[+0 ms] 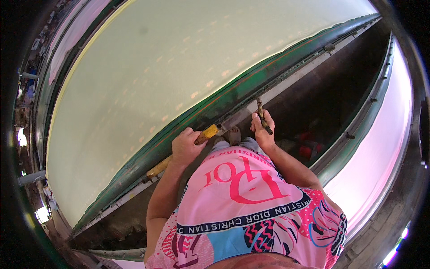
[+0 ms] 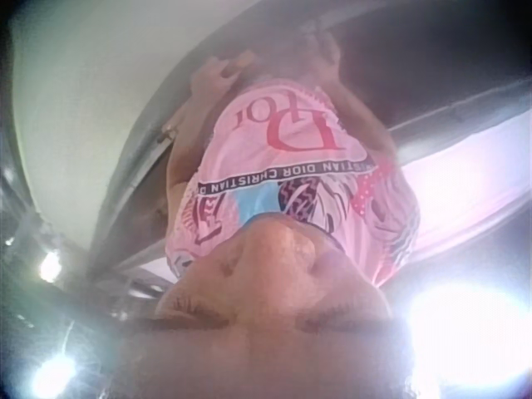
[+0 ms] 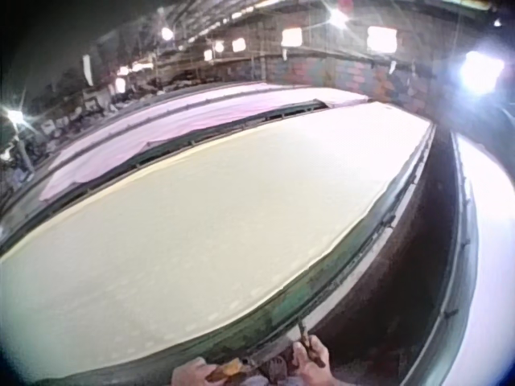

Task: The person secures a large pale drying sheet to a curved green metal rack by repeatedly inserting small metal fasteners along the edge and tapping them with a wooden mallet. The person moves along the rack, working methodically to attach the sheet.

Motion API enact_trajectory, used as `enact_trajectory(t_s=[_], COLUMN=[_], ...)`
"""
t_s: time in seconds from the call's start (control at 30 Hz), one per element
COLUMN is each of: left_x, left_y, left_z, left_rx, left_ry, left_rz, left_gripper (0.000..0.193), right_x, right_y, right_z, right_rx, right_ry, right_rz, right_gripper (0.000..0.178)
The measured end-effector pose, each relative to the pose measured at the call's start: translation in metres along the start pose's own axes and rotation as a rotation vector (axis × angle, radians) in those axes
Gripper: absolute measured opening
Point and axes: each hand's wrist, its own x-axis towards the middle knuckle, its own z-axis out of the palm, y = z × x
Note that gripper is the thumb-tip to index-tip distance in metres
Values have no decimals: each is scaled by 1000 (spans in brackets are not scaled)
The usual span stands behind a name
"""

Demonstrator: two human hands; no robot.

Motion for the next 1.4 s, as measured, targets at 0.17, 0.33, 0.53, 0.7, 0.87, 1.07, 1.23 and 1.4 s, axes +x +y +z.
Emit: enact_trajectory(t_s=[0.17,0.33,0.53,0.7,0.87,1.07,1.23,1.4], left_x=[0,-10,-13,-10,17,102,209,315], left_y=[-5,-10,-20,-43,-37,20,110,217], left_z=[0,-11,-35,-47,-62,-45,3,55], left_rx=[-12,-9,-50,-83,-60,29,30,23], left_ry=[-6,-15,91,149,131,131,110,48], left_rz=[23,13,29,-35,-102,-40,12,129], left_gripper=[36,38,45,53,51,51,46,39], right_x=[-23,-34,-39,-21,41,152,232,285], right_y=[-1,-8,-5,-17,-20,-51,-94,-89], right_z=[11,20,16,-9,-44,-153,-278,-359], right_rx=[-61,-279,-285,-223,-259,-64,43,224], right_ry=[-91,-565,-170,-124,-6,277,413,260], right_rz=[43,89,-113,-144,-349,-263,-85,89], right_gripper=[18,29,51,61,33,21,22,20])
